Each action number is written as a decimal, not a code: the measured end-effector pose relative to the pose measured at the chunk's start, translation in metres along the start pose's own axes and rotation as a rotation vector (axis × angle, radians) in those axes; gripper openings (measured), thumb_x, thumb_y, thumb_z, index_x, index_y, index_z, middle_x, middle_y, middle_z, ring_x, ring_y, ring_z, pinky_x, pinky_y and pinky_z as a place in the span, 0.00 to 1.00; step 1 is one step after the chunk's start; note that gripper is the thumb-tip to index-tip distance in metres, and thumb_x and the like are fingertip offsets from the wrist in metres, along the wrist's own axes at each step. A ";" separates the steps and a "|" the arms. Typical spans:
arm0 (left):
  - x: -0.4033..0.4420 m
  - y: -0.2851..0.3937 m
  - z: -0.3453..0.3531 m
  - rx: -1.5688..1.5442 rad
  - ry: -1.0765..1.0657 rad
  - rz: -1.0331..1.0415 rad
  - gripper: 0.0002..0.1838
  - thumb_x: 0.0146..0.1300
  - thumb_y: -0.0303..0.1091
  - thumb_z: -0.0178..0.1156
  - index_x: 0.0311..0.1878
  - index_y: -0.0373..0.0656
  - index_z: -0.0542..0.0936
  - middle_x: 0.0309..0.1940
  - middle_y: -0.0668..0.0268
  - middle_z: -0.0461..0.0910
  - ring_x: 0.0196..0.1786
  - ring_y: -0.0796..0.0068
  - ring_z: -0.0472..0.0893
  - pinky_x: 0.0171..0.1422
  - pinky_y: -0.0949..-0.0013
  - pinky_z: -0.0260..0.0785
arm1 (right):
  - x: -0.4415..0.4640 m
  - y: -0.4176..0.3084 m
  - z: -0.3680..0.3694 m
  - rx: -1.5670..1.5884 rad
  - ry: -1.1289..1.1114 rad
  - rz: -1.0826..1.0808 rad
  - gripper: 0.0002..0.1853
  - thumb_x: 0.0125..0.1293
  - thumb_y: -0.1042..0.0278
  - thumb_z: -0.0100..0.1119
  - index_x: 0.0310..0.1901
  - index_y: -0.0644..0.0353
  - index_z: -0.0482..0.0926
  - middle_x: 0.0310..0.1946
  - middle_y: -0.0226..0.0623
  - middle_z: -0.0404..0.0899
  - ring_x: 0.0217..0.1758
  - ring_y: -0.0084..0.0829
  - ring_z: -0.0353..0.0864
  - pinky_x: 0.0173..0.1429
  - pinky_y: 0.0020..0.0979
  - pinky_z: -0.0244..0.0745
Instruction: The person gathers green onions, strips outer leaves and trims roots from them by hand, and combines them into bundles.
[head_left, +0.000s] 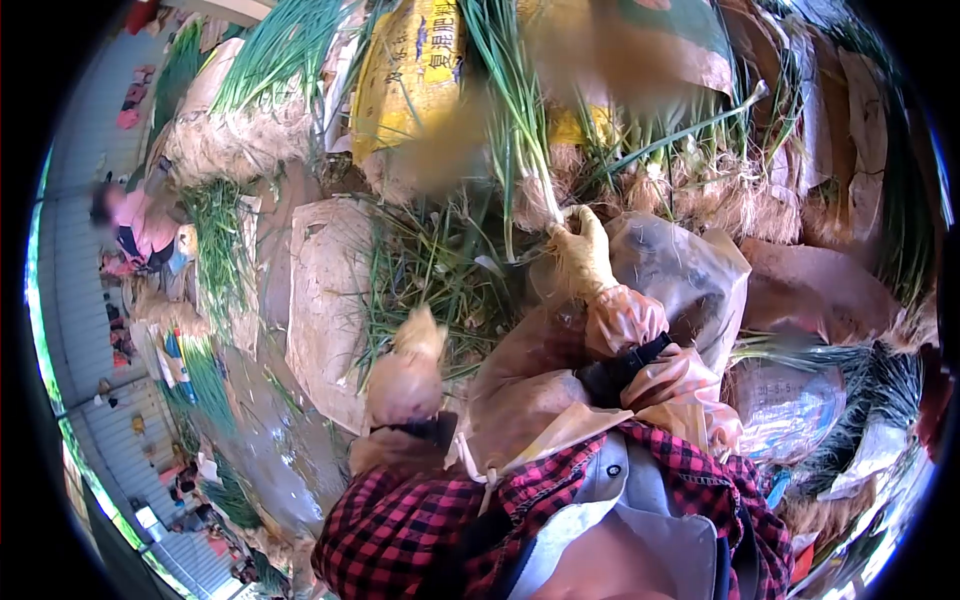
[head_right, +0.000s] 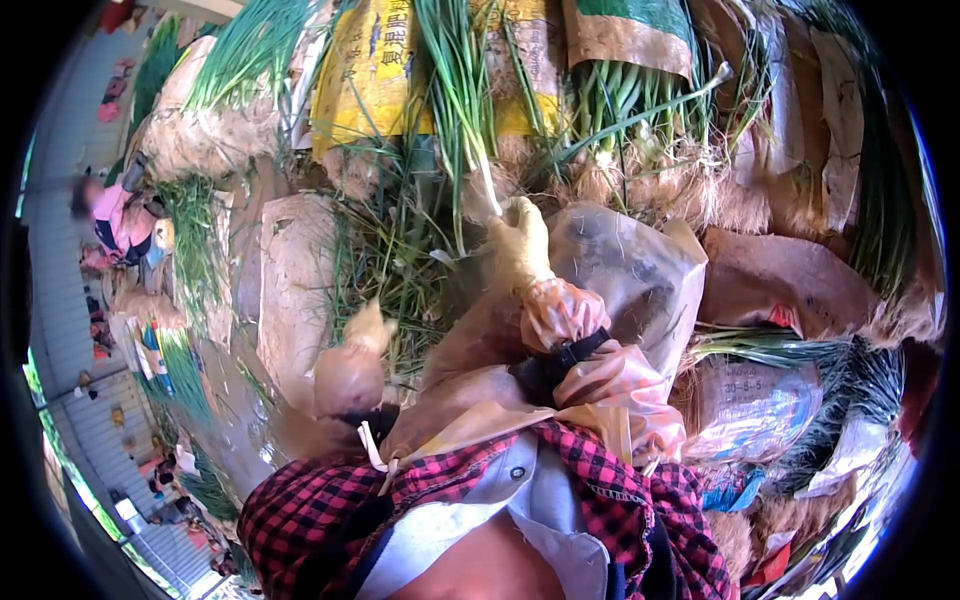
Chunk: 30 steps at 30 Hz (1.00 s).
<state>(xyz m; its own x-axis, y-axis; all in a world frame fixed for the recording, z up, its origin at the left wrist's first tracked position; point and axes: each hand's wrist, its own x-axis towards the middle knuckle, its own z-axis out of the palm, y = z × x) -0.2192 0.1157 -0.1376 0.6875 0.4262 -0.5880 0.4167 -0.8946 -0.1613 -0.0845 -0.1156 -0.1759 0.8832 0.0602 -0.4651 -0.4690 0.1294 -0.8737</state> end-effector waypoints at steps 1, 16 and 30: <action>0.014 0.017 -0.011 -0.236 -0.028 -0.006 0.29 0.61 0.51 0.51 0.61 0.46 0.65 0.53 0.51 0.72 0.55 0.56 0.73 0.58 0.61 0.65 | 0.000 0.000 0.000 0.000 -0.006 -0.004 0.07 0.59 0.76 0.58 0.38 0.63 0.71 0.25 0.29 0.73 0.23 0.18 0.69 0.26 0.21 0.66; 0.130 0.164 -0.009 -1.152 0.060 0.608 0.30 0.55 0.55 0.60 0.52 0.40 0.75 0.43 0.58 0.79 0.47 0.67 0.77 0.50 0.63 0.68 | -0.012 -0.011 0.002 0.478 -0.194 0.230 0.10 0.63 0.68 0.55 0.43 0.61 0.74 0.26 0.28 0.74 0.27 0.21 0.72 0.33 0.22 0.70; 0.114 0.134 -0.025 -1.783 -0.168 0.360 0.13 0.58 0.38 0.62 0.44 0.43 0.80 0.33 0.69 0.79 0.34 0.79 0.76 0.43 0.78 0.67 | 0.000 -0.004 -0.005 0.437 -0.137 0.089 0.08 0.58 0.74 0.58 0.40 0.59 0.75 0.29 0.25 0.75 0.31 0.19 0.72 0.38 0.22 0.70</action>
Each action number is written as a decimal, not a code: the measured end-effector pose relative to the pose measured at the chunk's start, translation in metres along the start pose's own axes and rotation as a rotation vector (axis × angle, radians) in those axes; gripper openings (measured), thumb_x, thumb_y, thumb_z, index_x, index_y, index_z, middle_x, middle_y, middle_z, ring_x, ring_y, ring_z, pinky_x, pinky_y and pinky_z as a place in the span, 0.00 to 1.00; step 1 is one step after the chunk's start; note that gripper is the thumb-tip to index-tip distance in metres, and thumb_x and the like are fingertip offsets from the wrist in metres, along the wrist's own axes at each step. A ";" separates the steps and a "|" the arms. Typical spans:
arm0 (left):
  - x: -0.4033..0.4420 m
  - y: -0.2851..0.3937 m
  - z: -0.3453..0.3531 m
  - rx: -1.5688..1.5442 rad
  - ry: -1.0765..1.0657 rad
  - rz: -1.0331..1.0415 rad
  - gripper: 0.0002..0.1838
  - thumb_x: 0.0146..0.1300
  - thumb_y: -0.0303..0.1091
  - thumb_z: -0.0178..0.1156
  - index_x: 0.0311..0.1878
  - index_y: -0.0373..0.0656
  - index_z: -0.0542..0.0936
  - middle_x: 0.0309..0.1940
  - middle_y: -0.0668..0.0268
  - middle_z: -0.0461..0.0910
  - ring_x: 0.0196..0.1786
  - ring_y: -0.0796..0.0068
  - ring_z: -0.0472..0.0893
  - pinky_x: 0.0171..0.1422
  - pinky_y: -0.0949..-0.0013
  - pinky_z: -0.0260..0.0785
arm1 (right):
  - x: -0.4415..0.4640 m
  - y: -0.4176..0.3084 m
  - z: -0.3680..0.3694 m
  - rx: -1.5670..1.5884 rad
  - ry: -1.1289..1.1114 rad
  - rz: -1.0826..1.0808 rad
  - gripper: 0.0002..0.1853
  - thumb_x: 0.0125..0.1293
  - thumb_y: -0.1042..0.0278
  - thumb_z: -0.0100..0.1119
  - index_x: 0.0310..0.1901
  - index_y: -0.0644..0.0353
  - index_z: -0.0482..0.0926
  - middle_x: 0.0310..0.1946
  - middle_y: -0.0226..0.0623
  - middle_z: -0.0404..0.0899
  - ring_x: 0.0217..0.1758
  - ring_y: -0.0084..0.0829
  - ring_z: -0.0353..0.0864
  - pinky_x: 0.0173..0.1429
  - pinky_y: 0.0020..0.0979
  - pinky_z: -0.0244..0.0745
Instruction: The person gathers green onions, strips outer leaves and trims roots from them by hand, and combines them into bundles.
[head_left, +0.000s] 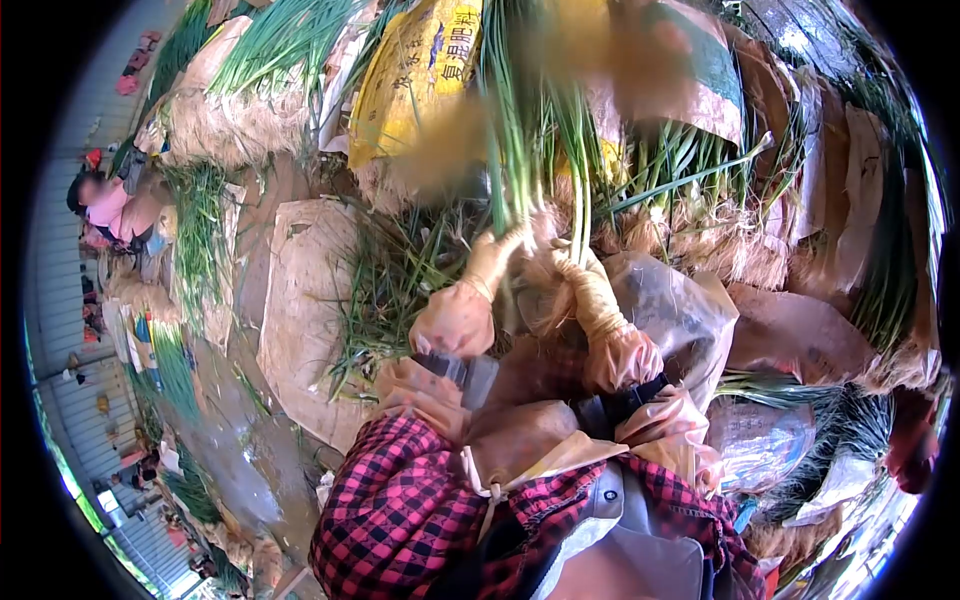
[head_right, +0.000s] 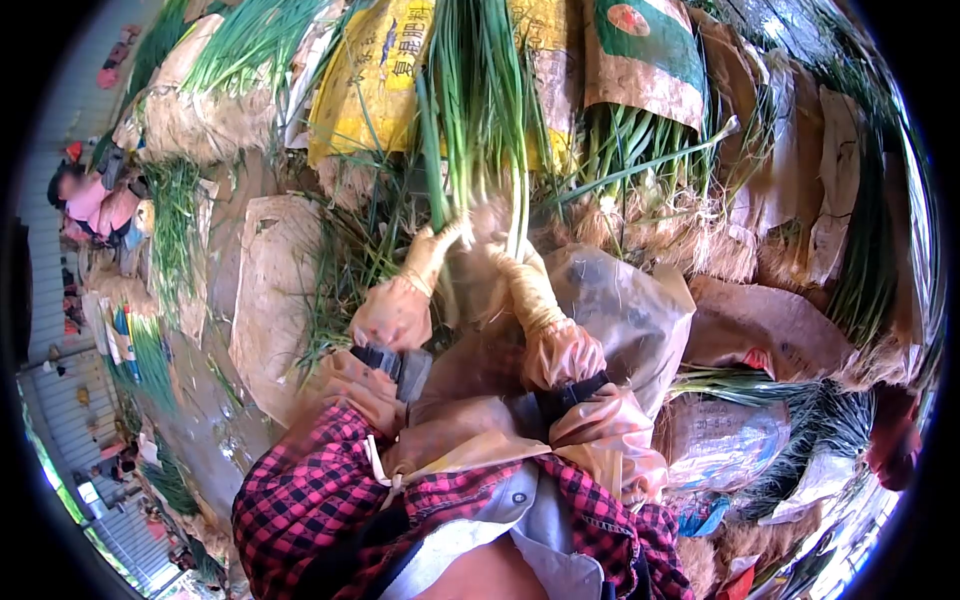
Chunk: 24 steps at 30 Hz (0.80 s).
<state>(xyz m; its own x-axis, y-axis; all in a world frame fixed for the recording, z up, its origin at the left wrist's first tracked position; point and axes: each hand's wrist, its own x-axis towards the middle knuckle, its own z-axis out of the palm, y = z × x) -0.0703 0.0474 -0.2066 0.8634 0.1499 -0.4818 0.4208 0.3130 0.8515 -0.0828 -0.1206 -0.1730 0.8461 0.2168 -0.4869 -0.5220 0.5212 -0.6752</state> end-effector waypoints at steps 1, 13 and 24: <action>-0.014 0.000 0.012 -0.091 -0.040 0.039 0.13 0.57 0.37 0.63 0.45 0.43 0.80 0.33 0.67 0.80 0.34 0.79 0.76 0.46 0.79 0.66 | 0.000 0.004 0.001 -0.020 -0.038 0.072 0.09 0.57 0.75 0.59 0.41 0.60 0.75 0.31 0.27 0.76 0.32 0.20 0.74 0.39 0.23 0.71; -0.015 0.041 -0.018 -0.268 0.448 0.198 0.15 0.58 0.46 0.60 0.35 0.42 0.79 0.17 0.79 0.66 0.13 0.92 0.60 0.15 0.86 0.50 | 0.005 0.011 -0.006 -0.131 0.027 -0.096 0.12 0.58 0.76 0.60 0.45 0.65 0.74 0.34 0.33 0.78 0.34 0.23 0.77 0.40 0.23 0.74; 0.000 0.030 0.050 0.101 0.086 -0.005 0.14 0.51 0.39 0.67 0.34 0.39 0.81 0.24 0.68 0.80 0.19 0.83 0.72 0.20 0.79 0.60 | 0.004 0.013 -0.006 -0.316 0.046 -0.124 0.13 0.57 0.73 0.60 0.44 0.63 0.75 0.30 0.30 0.77 0.30 0.20 0.74 0.33 0.22 0.70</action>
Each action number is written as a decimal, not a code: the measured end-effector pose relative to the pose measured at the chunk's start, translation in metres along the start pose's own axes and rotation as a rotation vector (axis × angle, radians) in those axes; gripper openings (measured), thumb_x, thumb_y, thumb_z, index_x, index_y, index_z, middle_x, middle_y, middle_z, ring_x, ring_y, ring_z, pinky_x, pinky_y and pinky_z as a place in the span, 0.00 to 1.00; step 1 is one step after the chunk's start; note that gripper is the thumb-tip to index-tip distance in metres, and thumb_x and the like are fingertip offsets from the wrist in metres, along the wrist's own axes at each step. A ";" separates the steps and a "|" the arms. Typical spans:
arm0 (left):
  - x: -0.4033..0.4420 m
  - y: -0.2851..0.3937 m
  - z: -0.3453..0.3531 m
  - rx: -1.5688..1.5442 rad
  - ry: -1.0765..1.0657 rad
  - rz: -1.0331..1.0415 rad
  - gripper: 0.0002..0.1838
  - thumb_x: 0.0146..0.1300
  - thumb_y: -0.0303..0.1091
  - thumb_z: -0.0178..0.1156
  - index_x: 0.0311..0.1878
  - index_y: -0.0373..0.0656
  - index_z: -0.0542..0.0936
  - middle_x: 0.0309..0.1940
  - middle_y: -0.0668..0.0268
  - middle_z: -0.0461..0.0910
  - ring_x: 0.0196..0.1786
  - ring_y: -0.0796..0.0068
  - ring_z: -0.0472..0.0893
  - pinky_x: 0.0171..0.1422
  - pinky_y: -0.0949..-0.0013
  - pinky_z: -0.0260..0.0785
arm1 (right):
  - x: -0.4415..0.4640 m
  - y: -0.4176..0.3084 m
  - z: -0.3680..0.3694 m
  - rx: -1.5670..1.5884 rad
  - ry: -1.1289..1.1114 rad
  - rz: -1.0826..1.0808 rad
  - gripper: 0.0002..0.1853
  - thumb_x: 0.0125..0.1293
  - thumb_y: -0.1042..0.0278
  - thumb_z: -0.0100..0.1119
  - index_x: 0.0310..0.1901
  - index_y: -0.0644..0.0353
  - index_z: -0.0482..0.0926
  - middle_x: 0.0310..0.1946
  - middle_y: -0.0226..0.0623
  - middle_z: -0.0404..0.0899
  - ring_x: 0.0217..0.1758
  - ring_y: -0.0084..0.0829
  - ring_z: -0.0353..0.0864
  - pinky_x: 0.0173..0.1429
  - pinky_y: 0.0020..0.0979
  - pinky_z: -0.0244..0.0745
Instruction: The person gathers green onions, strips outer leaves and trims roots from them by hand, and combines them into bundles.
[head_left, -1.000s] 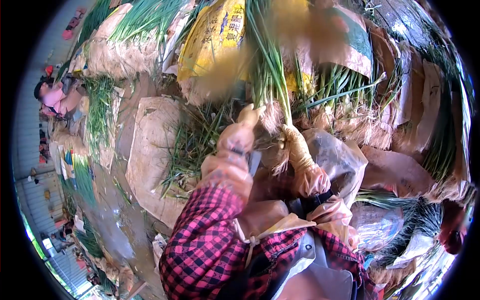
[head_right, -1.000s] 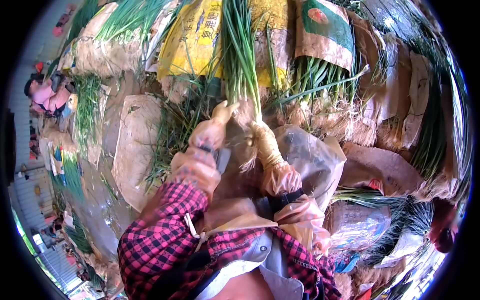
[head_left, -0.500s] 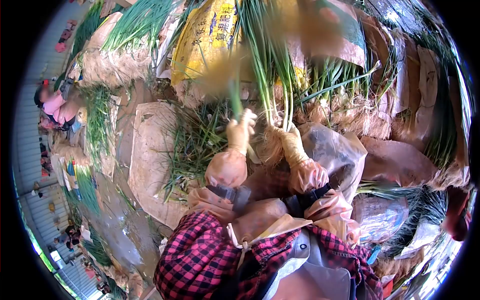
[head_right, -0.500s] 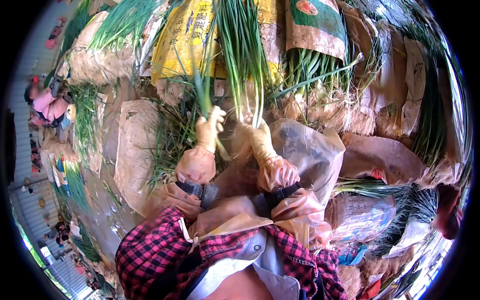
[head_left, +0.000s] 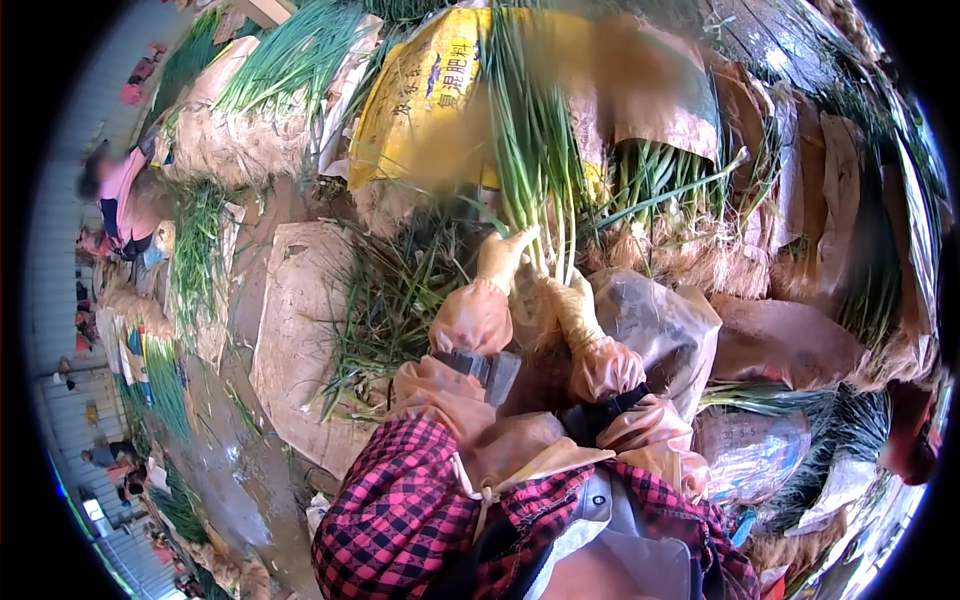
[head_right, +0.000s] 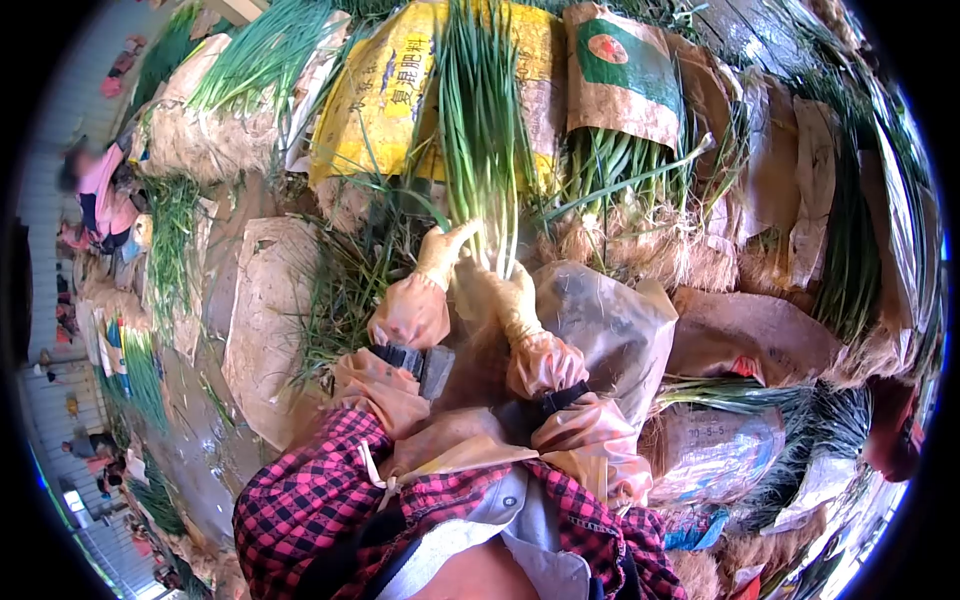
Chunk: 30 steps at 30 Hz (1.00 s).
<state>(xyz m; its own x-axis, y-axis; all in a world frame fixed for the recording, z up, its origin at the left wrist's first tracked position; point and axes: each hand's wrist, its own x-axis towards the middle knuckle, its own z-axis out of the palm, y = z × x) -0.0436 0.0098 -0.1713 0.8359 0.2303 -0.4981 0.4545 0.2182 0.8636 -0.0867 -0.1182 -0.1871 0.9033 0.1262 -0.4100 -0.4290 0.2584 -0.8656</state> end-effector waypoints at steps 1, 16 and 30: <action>-0.002 0.004 -0.002 0.028 0.039 0.014 0.13 0.51 0.39 0.67 0.33 0.39 0.81 0.24 0.69 0.79 0.19 0.83 0.72 0.20 0.79 0.60 | -0.002 0.000 0.001 0.029 0.002 0.020 0.12 0.57 0.73 0.60 0.43 0.63 0.75 0.30 0.30 0.77 0.30 0.20 0.74 0.33 0.22 0.70; 0.025 -0.004 -0.015 -0.485 -0.022 0.025 0.11 0.58 0.35 0.61 0.38 0.37 0.77 0.29 0.63 0.79 0.33 0.73 0.78 0.39 0.72 0.70 | 0.019 0.039 -0.018 0.226 0.010 -0.033 0.10 0.64 0.71 0.52 0.44 0.66 0.75 0.36 0.34 0.79 0.36 0.24 0.77 0.41 0.24 0.75; -0.073 0.005 -0.166 0.776 0.021 -0.138 0.29 0.51 0.43 0.66 0.52 0.38 0.69 0.37 0.61 0.77 0.41 0.63 0.76 0.50 0.61 0.66 | 0.011 0.015 -0.011 0.265 0.075 0.015 0.08 0.61 0.73 0.54 0.42 0.62 0.76 0.30 0.28 0.77 0.29 0.20 0.73 0.33 0.21 0.69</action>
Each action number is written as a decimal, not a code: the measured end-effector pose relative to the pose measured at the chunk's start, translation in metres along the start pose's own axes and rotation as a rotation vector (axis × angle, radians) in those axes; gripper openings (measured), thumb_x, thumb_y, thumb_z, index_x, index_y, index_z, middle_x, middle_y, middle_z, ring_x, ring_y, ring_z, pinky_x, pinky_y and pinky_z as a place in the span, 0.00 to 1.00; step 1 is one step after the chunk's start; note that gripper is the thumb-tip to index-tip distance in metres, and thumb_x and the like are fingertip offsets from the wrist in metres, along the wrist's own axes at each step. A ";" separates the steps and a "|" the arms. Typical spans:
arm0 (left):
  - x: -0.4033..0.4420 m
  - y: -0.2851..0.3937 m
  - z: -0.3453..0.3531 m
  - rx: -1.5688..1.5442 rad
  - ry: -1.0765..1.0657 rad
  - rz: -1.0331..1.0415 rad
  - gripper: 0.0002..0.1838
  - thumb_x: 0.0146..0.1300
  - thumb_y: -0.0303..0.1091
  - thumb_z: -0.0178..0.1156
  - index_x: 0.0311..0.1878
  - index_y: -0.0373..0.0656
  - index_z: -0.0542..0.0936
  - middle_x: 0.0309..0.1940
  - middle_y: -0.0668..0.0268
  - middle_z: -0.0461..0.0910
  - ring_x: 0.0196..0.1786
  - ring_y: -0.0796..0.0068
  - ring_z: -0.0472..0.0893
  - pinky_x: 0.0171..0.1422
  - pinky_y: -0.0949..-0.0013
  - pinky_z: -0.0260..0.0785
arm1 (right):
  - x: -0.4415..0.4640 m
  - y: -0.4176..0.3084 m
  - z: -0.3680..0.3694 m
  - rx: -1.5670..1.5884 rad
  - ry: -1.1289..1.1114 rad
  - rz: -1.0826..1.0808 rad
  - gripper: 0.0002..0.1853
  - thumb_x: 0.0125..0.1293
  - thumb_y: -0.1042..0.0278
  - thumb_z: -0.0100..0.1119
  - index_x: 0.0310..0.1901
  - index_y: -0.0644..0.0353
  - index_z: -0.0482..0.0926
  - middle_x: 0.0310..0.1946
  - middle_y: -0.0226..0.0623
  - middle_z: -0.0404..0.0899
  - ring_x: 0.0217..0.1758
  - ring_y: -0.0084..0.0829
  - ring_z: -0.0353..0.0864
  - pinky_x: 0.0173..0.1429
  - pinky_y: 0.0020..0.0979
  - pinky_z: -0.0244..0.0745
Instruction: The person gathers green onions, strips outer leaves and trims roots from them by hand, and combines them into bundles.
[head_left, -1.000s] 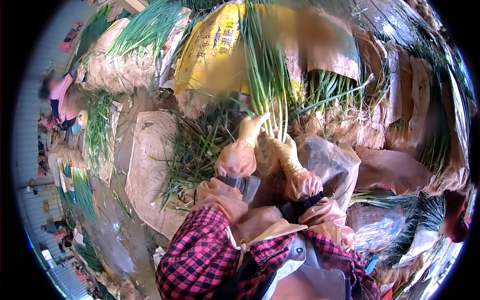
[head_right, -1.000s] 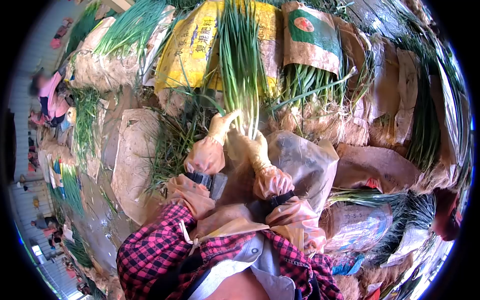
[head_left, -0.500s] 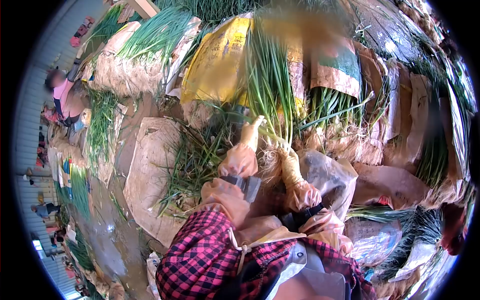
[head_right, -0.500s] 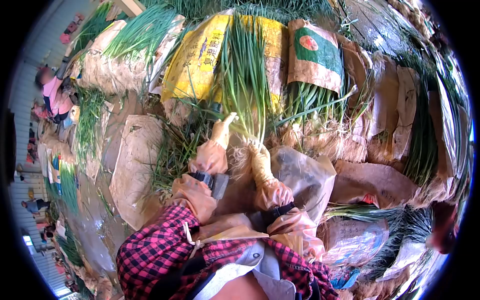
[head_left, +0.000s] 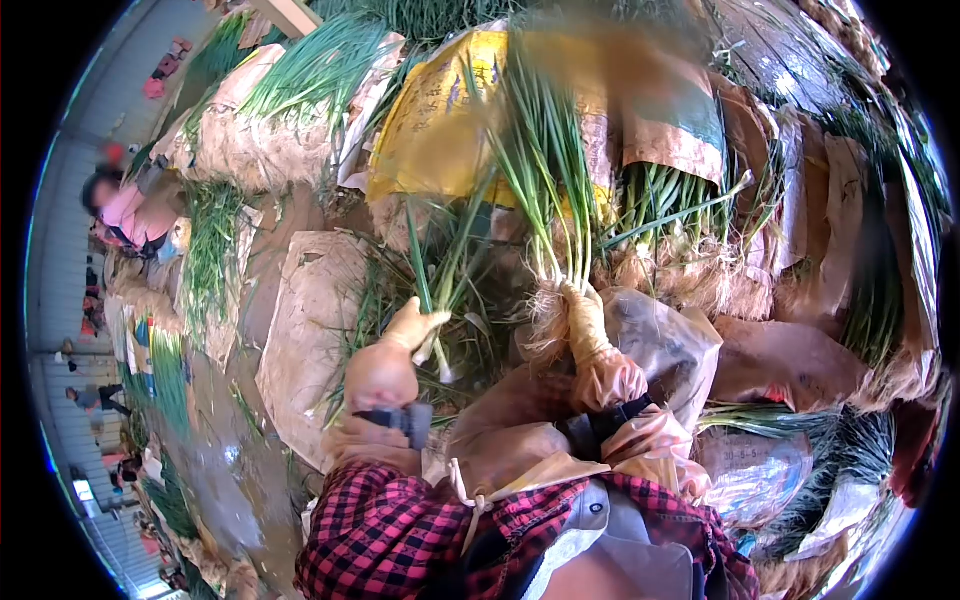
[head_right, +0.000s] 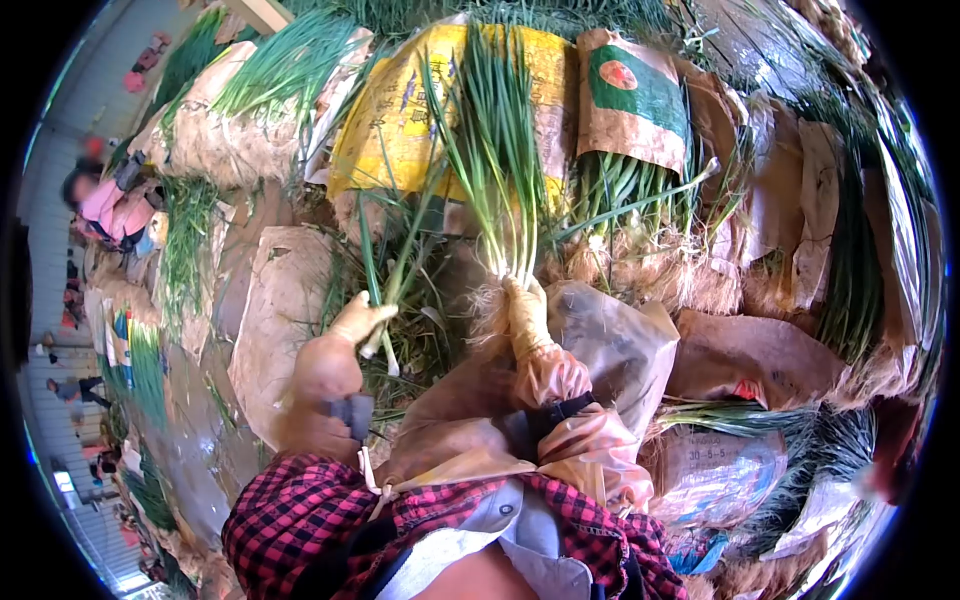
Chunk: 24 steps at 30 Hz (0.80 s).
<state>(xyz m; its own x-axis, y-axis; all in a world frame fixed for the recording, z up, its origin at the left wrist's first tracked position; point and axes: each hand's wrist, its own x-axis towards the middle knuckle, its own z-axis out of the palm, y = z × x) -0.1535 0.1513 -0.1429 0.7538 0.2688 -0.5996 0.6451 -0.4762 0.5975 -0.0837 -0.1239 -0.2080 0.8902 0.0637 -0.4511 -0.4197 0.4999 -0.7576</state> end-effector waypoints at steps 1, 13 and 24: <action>0.001 -0.002 0.008 0.317 0.326 0.087 0.32 0.49 0.44 0.68 0.54 0.39 0.69 0.43 0.57 0.75 0.45 0.59 0.76 0.53 0.61 0.65 | -0.002 -0.002 0.002 -0.021 -0.008 -0.005 0.09 0.60 0.73 0.56 0.42 0.62 0.76 0.30 0.27 0.77 0.29 0.19 0.73 0.33 0.20 0.68; 0.083 0.146 0.089 -0.066 0.556 0.294 0.13 0.63 0.50 0.48 0.43 0.55 0.74 0.34 0.55 0.80 0.37 0.53 0.79 0.41 0.56 0.67 | -0.023 -0.018 0.011 -0.174 -0.083 -0.033 0.10 0.57 0.76 0.58 0.41 0.61 0.77 0.30 0.26 0.77 0.28 0.18 0.72 0.35 0.20 0.68; 0.113 0.075 0.141 -1.304 -0.819 0.596 0.18 0.61 0.44 0.57 0.45 0.38 0.77 0.34 0.65 0.78 0.30 0.74 0.76 0.26 0.73 0.68 | -0.011 -0.001 -0.001 0.169 -0.159 0.260 0.10 0.63 0.75 0.51 0.44 0.64 0.75 0.35 0.34 0.79 0.35 0.28 0.78 0.41 0.27 0.75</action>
<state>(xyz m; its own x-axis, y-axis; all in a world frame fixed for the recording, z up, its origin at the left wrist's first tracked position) -0.0380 0.0281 -0.2408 0.9293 -0.3692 0.0129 0.2895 0.7495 0.5954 -0.0931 -0.1259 -0.2031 0.7796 0.3343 -0.5295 -0.6122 0.5846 -0.5323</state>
